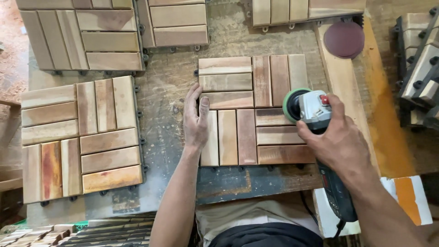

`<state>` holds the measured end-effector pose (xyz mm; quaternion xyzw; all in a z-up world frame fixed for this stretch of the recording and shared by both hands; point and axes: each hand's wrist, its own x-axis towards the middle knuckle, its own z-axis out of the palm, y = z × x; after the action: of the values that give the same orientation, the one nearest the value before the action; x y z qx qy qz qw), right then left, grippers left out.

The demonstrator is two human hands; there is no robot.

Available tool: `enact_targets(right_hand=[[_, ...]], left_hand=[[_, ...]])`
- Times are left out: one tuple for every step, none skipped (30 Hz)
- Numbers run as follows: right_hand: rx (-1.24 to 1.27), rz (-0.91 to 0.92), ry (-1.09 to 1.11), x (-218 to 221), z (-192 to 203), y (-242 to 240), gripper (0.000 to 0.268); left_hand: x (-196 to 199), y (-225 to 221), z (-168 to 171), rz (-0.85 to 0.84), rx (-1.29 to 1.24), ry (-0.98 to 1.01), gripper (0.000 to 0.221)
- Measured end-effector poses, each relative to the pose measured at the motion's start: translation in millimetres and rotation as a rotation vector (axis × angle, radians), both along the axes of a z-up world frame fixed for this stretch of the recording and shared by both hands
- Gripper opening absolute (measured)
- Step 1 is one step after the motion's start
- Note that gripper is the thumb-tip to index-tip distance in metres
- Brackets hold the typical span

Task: Using a handheld orbital sander to smooth the surface of interlocking wooden deck tiles on a workbench.

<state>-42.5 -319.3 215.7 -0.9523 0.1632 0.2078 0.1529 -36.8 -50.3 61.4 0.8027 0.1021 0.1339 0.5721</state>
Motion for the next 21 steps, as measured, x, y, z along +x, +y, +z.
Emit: enact_targets(right_hand=[[0.012, 0.035, -0.008, -2, -4, 4, 0.087], [0.023, 0.070, -0.015, -4, -7, 8, 0.087], [0.023, 0.071, -0.015, -8, -8, 11, 0.087], [0.026, 0.105, 0.027, -13, -9, 13, 0.086], [0.030, 0.139, 0.070, -17, -10, 16, 0.085], [0.027, 0.141, 0.067, -24, -11, 16, 0.085], [0.040, 0.183, 0.074, -31, -12, 17, 0.087], [0.055, 0.227, 0.083, -37, -13, 18, 0.088], [0.053, 0.230, 0.082, -41, -13, 15, 0.088], [0.052, 0.243, 0.064, -45, -15, 13, 0.085], [0.051, 0.255, 0.046, -49, -17, 10, 0.083], [0.047, 0.260, 0.057, -41, -13, 12, 0.083], [0.050, 0.210, 0.052, -34, -9, 13, 0.086], [0.051, 0.141, 0.061, -33, -6, 13, 0.090], [0.047, 0.128, 0.085, -33, -8, 15, 0.090], [0.074, 0.104, 0.010, -25, -10, 17, 0.087], [0.099, 0.080, -0.065, -16, -10, 19, 0.083], [0.099, 0.081, -0.073, -10, -8, 23, 0.083], [0.136, 0.066, -0.077, -5, -6, 27, 0.083], [0.176, 0.054, -0.063, -5, -5, 32, 0.083], [0.177, 0.057, -0.053, -5, -8, 37, 0.083]], left_hand=[[0, 0, 0, -0.003, -0.005, 0.000, 0.072], [0, 0, 0, -0.005, -0.010, 0.001, 0.073], [0, 0, 0, -0.004, -0.010, 0.001, 0.073], [0, 0, 0, -0.002, -0.012, -0.004, 0.073], [0, 0, 0, 0.001, -0.015, -0.009, 0.074], [-1, 0, 1, 0.003, -0.018, -0.013, 0.074], [-1, -1, 3, 0.002, -0.025, -0.006, 0.075], [-3, 0, 5, 0.003, -0.032, 0.002, 0.076], [-2, 0, 6, 0.006, -0.033, 0.000, 0.076], [-2, 1, 7, 0.004, -0.029, 0.008, 0.078], [-3, 1, 6, 0.002, -0.025, 0.015, 0.079], [1, 3, 3, 0.007, -0.030, 0.025, 0.079], [4, 5, -2, 0.012, -0.017, -0.018, 0.074], [3, 4, -7, -0.001, -0.005, -0.046, 0.069], [-7, 5, -13, -0.012, -0.012, -0.022, 0.069], [-3, 6, -16, -0.009, -0.030, -0.091, 0.064], [2, 7, -19, -0.006, -0.049, -0.160, 0.058], [5, 6, -17, -0.005, -0.048, -0.168, 0.058], [7, 6, -15, 0.004, -0.059, -0.157, 0.062], [1, 8, -14, 0.017, -0.069, -0.129, 0.066], [-4, 7, -17, 0.021, -0.067, -0.120, 0.066]])
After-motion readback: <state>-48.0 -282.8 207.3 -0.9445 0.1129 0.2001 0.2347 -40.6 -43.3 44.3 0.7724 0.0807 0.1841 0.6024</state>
